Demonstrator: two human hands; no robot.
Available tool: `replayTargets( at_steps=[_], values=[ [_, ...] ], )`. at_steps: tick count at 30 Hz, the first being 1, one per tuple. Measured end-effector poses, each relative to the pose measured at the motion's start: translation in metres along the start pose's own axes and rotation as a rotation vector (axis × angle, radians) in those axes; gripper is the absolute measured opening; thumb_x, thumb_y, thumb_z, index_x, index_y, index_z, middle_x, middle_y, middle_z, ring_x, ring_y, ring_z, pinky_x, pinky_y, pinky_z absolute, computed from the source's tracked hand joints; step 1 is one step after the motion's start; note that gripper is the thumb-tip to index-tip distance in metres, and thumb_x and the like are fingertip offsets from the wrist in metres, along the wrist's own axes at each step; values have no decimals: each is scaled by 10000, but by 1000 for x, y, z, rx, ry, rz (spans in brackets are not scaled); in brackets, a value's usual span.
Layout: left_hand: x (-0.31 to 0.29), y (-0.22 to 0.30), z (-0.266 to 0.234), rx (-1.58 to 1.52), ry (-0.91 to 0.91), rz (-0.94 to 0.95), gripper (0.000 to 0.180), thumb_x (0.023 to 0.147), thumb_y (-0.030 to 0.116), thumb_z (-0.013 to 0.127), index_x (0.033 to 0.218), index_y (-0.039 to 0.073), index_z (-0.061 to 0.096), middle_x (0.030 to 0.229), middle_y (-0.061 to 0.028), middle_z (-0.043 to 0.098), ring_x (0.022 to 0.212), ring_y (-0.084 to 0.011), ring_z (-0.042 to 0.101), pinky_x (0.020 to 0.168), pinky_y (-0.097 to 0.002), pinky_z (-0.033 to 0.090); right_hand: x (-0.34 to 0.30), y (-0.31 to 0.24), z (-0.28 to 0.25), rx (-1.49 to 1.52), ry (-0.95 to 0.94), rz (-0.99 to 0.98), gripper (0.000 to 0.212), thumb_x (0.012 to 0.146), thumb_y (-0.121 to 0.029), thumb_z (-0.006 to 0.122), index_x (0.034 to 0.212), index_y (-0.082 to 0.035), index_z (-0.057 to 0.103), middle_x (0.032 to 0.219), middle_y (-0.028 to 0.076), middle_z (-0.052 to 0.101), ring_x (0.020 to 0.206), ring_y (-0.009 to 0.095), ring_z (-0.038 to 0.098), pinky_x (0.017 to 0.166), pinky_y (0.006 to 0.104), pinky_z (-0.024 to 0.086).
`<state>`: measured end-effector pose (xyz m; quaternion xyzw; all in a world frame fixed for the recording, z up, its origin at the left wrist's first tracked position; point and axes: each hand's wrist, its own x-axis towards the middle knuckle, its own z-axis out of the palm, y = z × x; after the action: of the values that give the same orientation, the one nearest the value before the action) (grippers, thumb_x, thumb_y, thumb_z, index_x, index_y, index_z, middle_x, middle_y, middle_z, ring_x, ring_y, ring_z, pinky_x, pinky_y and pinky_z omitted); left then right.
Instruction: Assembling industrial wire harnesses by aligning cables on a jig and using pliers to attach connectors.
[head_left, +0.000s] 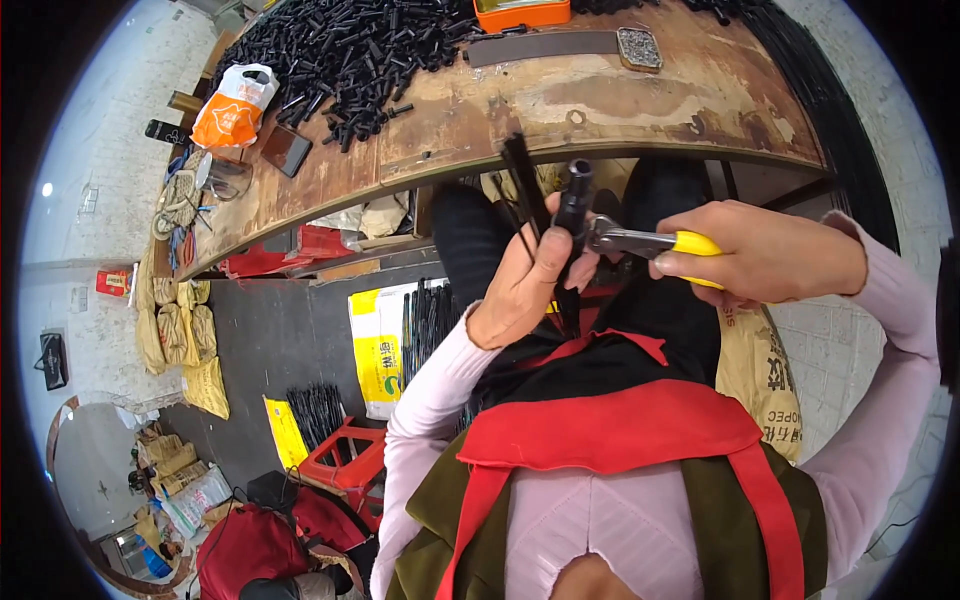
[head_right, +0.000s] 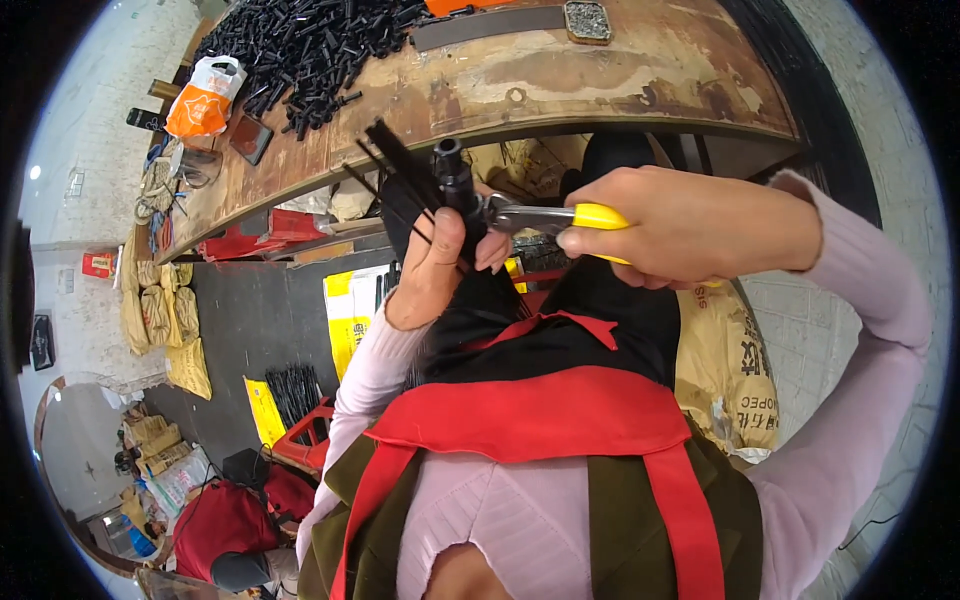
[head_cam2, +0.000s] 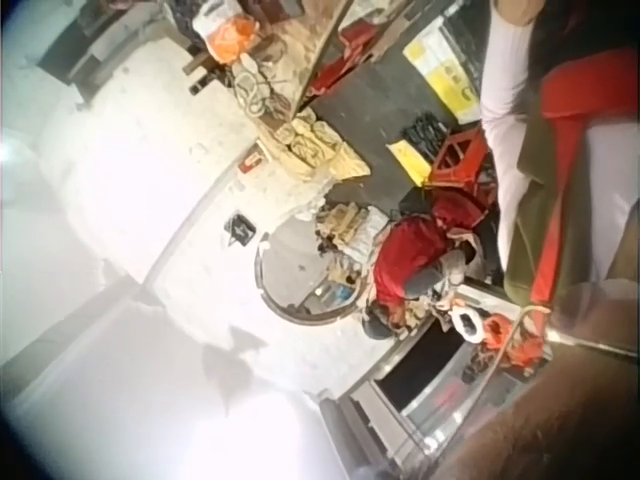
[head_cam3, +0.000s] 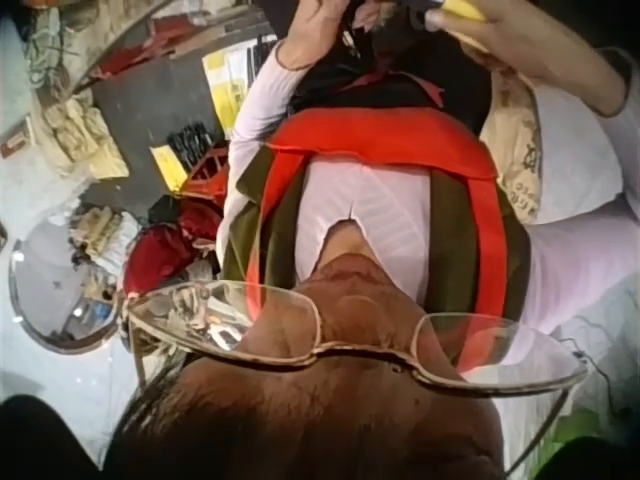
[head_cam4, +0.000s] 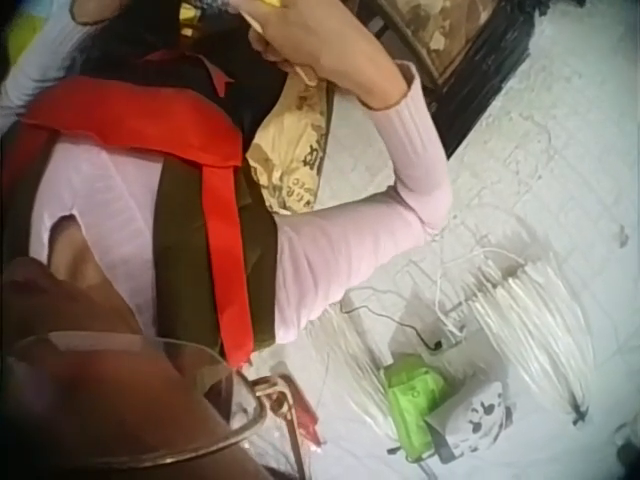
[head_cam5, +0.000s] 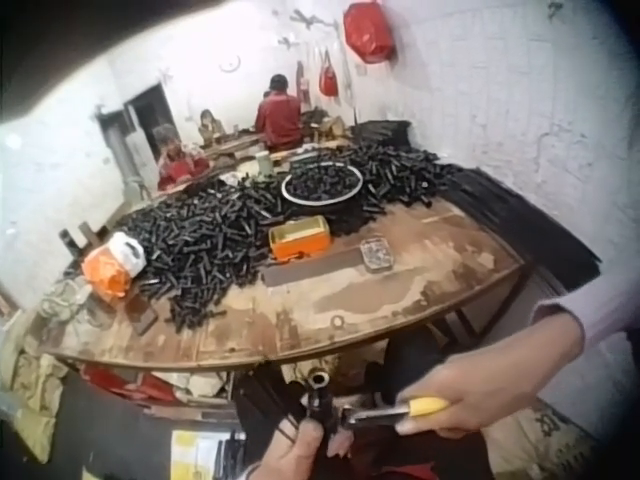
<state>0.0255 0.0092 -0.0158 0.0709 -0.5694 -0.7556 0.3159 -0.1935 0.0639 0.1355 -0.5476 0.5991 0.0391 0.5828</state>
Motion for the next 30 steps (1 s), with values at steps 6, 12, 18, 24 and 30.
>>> replayTargets(
  at_steps=[6, 12, 18, 24, 30],
  values=[
    [19, -5, -28, 84, 366, -36, 455, 1054, 407, 384, 1165, -13, 520, 726, -24, 510, 621, -108, 486, 574, -256, 403, 85, 57, -2, -266, 429, -471, 363, 973, -340, 561, 1085, 4, 537, 746, 168, 606, 635, 306, 600, 598, 398, 463],
    [-5, 60, -94, 126, 987, 250, 473, 1039, 448, 411, 1178, 7, 509, 699, -10, 450, 616, -124, 428, 588, -268, 381, 149, 151, -74, -934, 1134, -290, 491, 857, -413, 653, 1159, -44, 535, 922, 160, 646, 886, 361, 629, 743, 454, 494],
    [-27, 80, -93, -274, 922, 520, 486, 1035, 446, 395, 1212, 1, 474, 793, -31, 411, 727, -161, 405, 745, -314, 412, 115, 109, 51, -609, 282, -816, 450, 828, -250, 709, 1179, -5, 572, 1200, 194, 586, 1035, 341, 619, 848, 397, 523],
    [-20, -17, -79, -849, 752, 278, 477, 1038, 398, 360, 1138, -59, 457, 912, -148, 558, 950, -306, 536, 981, -426, 435, 51, 122, 63, 1034, 540, -862, 474, 721, 27, 685, 1160, 1, 507, 1211, 209, 576, 788, 260, 699, 617, 306, 595],
    [-5, -135, -89, -1195, 739, -192, 659, 1052, 463, 213, 1231, -117, 471, 1173, -294, 574, 1087, -399, 569, 1049, -537, 408, -29, 136, 49, 909, 1192, -885, 301, 747, -8, 689, 974, -43, 494, 930, 90, 579, 576, 97, 566, 478, 203, 484]
  ],
)
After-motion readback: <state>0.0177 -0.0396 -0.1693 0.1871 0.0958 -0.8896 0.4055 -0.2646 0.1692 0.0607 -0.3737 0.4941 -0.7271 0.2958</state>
